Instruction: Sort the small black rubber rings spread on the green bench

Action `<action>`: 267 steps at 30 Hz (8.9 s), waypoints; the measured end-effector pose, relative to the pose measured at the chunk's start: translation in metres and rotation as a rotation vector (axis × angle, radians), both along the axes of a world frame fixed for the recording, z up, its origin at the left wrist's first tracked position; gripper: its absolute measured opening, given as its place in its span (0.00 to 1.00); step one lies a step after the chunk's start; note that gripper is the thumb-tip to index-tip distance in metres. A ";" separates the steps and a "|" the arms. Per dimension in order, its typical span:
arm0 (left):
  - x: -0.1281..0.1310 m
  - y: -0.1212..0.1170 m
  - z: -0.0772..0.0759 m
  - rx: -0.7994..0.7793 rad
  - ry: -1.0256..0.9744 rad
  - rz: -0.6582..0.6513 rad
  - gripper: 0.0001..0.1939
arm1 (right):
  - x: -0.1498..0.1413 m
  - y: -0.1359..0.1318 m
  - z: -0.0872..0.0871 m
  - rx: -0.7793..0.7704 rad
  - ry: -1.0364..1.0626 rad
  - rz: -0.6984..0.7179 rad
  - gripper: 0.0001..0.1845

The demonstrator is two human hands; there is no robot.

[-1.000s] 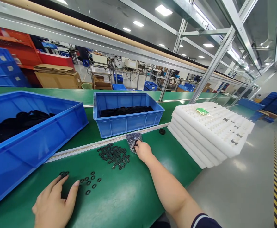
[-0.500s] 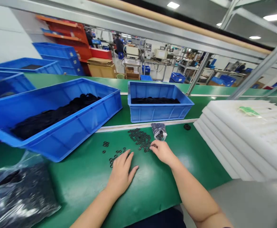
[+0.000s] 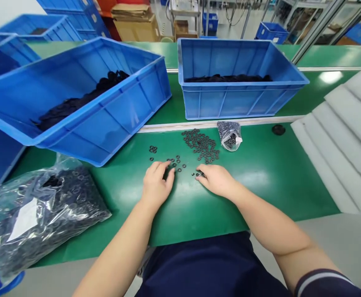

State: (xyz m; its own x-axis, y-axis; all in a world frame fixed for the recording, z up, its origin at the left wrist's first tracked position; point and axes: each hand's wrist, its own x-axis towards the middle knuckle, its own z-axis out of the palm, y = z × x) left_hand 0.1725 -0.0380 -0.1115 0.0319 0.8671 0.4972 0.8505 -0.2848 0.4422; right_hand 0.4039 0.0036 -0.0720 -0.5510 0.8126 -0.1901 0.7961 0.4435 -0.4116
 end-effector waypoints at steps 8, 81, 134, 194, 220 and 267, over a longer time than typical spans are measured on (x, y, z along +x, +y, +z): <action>0.021 -0.009 0.007 -0.044 0.108 -0.183 0.12 | 0.009 0.007 0.000 -0.021 0.088 -0.005 0.21; 0.003 -0.022 0.009 -0.289 -0.107 -0.361 0.11 | 0.017 0.016 -0.004 0.030 0.254 -0.015 0.06; -0.012 -0.006 0.000 -0.087 -0.140 -0.139 0.03 | -0.018 -0.014 0.011 0.272 -0.120 0.217 0.20; 0.021 -0.010 -0.010 -0.086 0.111 -0.033 0.12 | -0.024 -0.017 -0.001 0.184 -0.008 0.165 0.10; 0.041 -0.023 -0.003 -0.050 0.118 -0.355 0.12 | -0.010 -0.001 -0.002 0.141 0.021 -0.032 0.07; 0.027 0.003 -0.015 -0.063 -0.029 -0.227 0.10 | 0.022 0.009 0.015 -0.089 0.101 0.067 0.04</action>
